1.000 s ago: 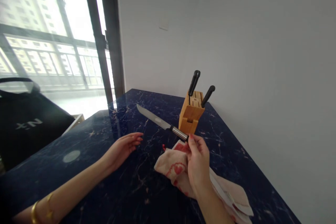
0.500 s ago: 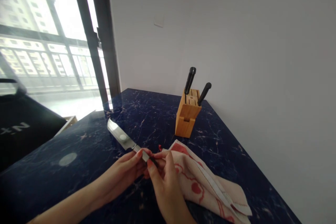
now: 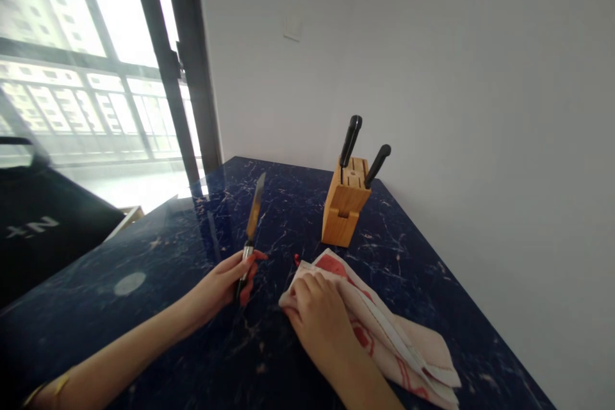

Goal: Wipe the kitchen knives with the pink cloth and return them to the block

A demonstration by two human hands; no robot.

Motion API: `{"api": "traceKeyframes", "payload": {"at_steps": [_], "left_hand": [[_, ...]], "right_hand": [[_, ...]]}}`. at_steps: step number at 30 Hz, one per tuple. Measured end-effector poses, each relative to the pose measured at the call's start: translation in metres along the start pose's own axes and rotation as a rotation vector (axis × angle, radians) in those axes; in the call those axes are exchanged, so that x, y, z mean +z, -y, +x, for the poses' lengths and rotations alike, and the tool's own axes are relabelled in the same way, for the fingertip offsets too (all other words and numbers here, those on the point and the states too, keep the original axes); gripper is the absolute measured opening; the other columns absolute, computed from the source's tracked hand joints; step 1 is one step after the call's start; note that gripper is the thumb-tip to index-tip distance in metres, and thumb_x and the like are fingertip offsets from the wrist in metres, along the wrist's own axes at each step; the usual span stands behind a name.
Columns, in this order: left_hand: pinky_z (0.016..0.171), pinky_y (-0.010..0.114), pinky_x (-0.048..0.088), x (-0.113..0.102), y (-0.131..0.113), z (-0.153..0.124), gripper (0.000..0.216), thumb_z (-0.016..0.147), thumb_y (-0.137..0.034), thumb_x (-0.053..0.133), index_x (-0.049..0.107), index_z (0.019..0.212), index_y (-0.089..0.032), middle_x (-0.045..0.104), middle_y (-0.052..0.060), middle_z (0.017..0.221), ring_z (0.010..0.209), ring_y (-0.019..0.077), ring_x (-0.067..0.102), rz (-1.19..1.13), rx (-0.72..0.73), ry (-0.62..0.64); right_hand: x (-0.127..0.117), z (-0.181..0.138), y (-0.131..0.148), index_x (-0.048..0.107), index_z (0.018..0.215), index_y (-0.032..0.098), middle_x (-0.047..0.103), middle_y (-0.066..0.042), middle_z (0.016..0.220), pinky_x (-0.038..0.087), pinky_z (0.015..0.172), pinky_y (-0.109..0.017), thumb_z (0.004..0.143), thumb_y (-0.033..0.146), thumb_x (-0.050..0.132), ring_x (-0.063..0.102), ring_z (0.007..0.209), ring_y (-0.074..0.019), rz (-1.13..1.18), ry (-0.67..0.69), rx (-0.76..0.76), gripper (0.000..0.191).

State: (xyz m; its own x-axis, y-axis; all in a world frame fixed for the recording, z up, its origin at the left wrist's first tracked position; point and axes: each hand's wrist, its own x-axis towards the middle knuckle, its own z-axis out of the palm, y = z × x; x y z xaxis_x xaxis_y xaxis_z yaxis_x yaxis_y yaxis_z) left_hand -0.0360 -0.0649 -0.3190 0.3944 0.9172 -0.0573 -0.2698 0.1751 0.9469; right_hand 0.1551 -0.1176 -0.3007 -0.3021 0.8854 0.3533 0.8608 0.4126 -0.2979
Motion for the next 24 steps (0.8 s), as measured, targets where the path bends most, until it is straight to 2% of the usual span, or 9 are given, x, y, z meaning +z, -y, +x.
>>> {"api": "traceKeyframes", "payload": {"at_steps": [3, 5, 10, 15, 18, 21, 24], "left_hand": [[0.031, 0.014, 0.017, -0.001, -0.004, -0.003, 0.03, 0.083, -0.042, 0.045, 0.054, 0.091, -0.015, 0.035, -0.008, 0.056, 0.033, -0.0003, 0.022, -0.128, -0.113, 0.086], [0.029, 0.015, 0.01, -0.001, -0.005, -0.005, 0.035, 0.086, -0.045, 0.039, 0.055, 0.086, -0.014, 0.03, -0.009, 0.051, 0.032, 0.0004, 0.013, -0.155, -0.2, 0.153], [0.026, 0.015, 0.01, 0.004, 0.0, -0.009, 0.039, 0.085, -0.051, 0.034, 0.052, 0.082, -0.017, 0.028, -0.01, 0.043, 0.029, 0.0024, 0.012, -0.092, -0.314, 0.258], [0.026, 0.016, 0.013, 0.012, 0.005, -0.013, 0.047, 0.081, -0.058, 0.036, 0.05, 0.069, -0.016, 0.033, -0.009, 0.04, 0.025, 0.0024, 0.021, 0.21, -0.221, 0.276], [0.029, 0.017, 0.012, 0.016, 0.004, -0.015, 0.054, 0.081, -0.062, 0.03, 0.052, 0.066, -0.015, 0.03, -0.009, 0.034, 0.025, 0.0035, 0.022, 0.409, -0.171, 0.247], [0.031, 0.018, 0.018, 0.015, 0.0, -0.017, 0.055, 0.082, -0.061, 0.026, 0.055, 0.072, -0.015, 0.033, -0.008, 0.038, 0.029, 0.006, 0.028, 0.57, -0.139, 0.185], [0.039, 0.019, 0.026, 0.01, -0.007, -0.017, 0.046, 0.084, -0.055, 0.03, 0.055, 0.077, -0.017, 0.042, -0.005, 0.05, 0.042, 0.0084, 0.037, 0.765, 0.04, 0.101]], "right_hand": [[0.0, 0.002, -0.004, 0.05, 0.068, 0.02, 0.058, 0.0, 0.071, 0.04, 0.065, -0.029, 0.08, 0.022, 0.052, 0.053, 0.069, -0.016, 0.1, -0.069, 0.077, 0.012], [0.0, 0.003, -0.006, 0.05, 0.071, 0.02, 0.056, 0.001, 0.067, 0.039, 0.059, -0.026, 0.083, 0.027, 0.048, 0.052, 0.062, -0.0135, 0.208, -0.143, 0.159, 0.015], [-0.002, 0.001, -0.012, 0.045, 0.072, 0.02, 0.05, 0.004, 0.056, 0.039, 0.052, -0.022, 0.085, 0.036, 0.045, 0.048, 0.05, -0.0104, 0.446, -0.396, 0.338, 0.02], [-0.006, -0.001, -0.014, 0.044, 0.072, 0.02, 0.05, 0.004, 0.058, 0.039, 0.052, -0.022, 0.082, 0.035, 0.05, 0.048, 0.052, -0.0101, 0.433, -0.545, 0.336, 0.019], [-0.004, 0.002, -0.01, 0.047, 0.076, 0.02, 0.054, 0.003, 0.063, 0.042, 0.055, -0.023, 0.083, 0.035, 0.049, 0.051, 0.056, -0.011, 0.491, -0.53, 0.324, 0.017], [0.0, 0.01, -0.002, 0.052, 0.079, 0.019, 0.06, -0.001, 0.071, 0.045, 0.06, -0.025, 0.084, 0.034, 0.047, 0.056, 0.063, -0.013, 0.542, -0.408, 0.279, 0.016], [0.005, 0.02, 0.008, 0.058, 0.083, 0.019, 0.063, -0.003, 0.076, 0.047, 0.067, -0.027, 0.084, 0.031, 0.046, 0.059, 0.069, -0.0152, 0.516, -0.312, 0.203, 0.017]]}}
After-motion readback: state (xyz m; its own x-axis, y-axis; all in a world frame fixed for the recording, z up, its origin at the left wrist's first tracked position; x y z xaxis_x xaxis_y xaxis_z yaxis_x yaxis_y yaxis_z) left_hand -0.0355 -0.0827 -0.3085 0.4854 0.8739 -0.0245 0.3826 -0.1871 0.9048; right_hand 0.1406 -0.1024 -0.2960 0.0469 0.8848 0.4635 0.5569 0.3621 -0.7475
